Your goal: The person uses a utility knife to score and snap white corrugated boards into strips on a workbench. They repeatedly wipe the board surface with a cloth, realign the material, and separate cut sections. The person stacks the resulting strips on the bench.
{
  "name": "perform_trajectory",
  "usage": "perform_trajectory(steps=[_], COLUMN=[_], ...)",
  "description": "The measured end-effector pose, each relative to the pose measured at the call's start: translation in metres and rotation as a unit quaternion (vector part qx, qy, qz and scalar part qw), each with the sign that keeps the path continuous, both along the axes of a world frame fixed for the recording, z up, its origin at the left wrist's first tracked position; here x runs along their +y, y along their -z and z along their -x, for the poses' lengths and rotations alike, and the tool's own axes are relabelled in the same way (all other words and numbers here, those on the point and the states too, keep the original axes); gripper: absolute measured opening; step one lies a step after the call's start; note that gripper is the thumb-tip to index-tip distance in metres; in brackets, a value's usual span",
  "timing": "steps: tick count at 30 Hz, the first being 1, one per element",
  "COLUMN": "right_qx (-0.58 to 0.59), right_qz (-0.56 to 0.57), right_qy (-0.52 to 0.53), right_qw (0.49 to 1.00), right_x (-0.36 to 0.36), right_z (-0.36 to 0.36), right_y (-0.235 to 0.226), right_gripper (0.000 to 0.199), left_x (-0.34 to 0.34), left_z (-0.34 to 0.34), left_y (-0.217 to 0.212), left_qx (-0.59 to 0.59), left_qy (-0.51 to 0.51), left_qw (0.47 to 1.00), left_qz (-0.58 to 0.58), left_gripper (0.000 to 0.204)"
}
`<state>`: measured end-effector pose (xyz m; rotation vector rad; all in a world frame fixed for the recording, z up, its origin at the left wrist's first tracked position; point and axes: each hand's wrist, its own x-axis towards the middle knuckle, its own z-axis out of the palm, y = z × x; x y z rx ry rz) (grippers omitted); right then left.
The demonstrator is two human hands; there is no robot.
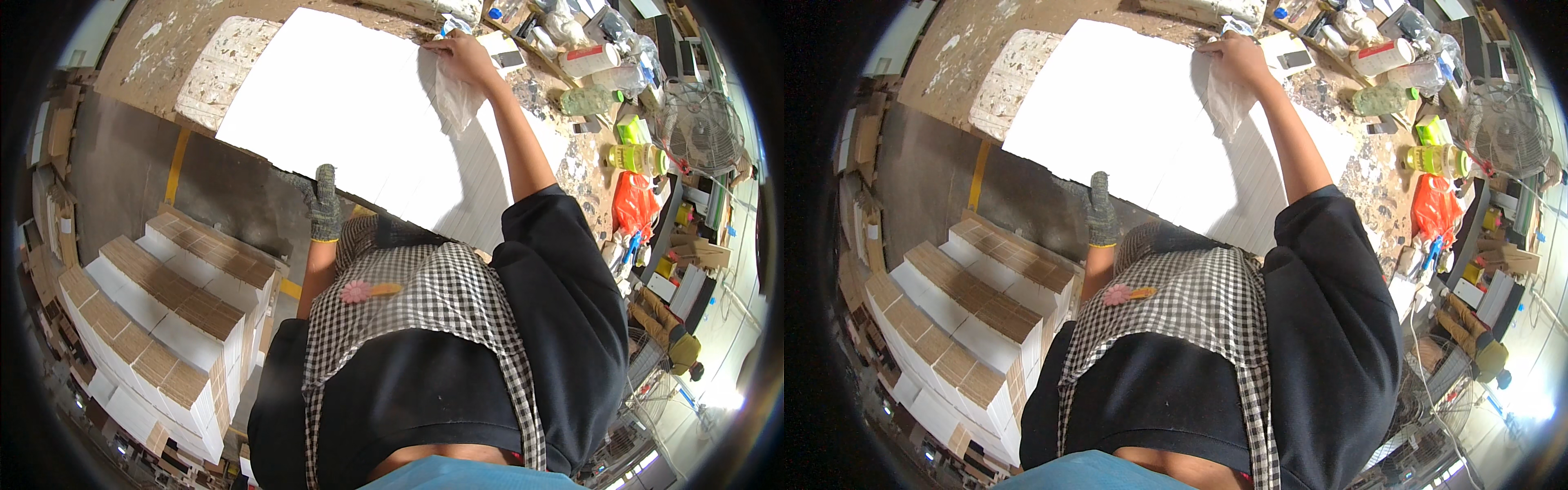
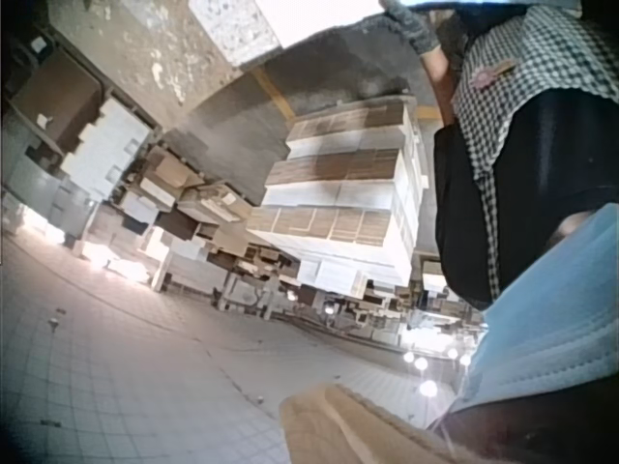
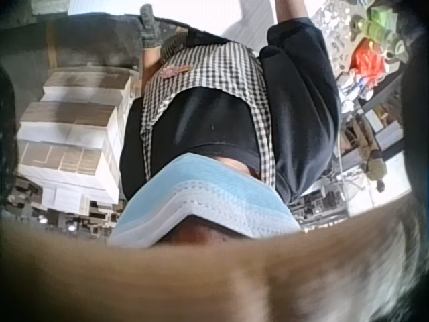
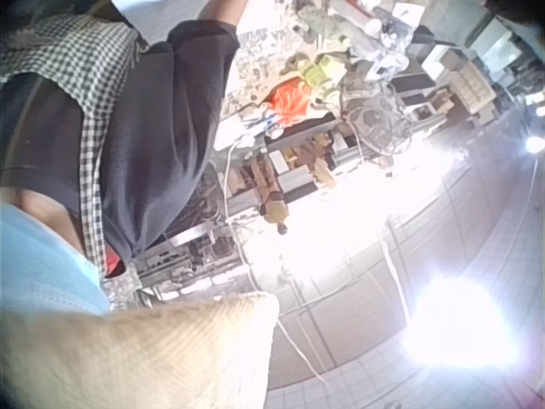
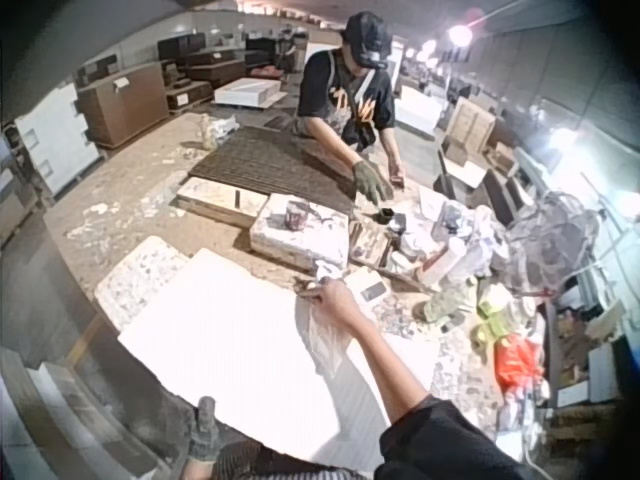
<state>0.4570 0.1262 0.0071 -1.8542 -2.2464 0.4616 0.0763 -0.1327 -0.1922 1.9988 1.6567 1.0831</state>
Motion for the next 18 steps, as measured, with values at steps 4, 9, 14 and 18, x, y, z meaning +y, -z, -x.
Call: perform_trajectory(steps=[4, 9, 14, 18], right_qx=[-0.019, 0.002, 0.017, -0.022], right_qz=[-0.110, -0.100, -0.081, -0.125], right_qy=[0.031, 0.011, 0.035, 0.036], right_qw=[0.993, 0.995, 0.996, 0.991], right_x=[-0.014, -0.012, -0.009, -0.018], right_z=[0.009, 0.006, 0.005, 0.009], right_y=[0.000, 0.000, 0.005, 0.007], right_gripper=[0.038, 0.040, 0.036, 0.036], left_x=[0.002, 0.003, -0.001, 0.011], left_z=[0.005, 0.005, 0.004, -0.008], left_y=[0.015, 0.041, 0.022, -0.015], left_qx=[0.030, 0.155, 0.017, -0.106], left_qy=[0.024, 0.001, 0.005, -0.009], left_qw=[0.998, 0.988, 0.999, 0.994], left_qz=[-0.047, 0.027, 0.027, 0.024], left_gripper=[0.054, 0.055, 0.052, 0.051])
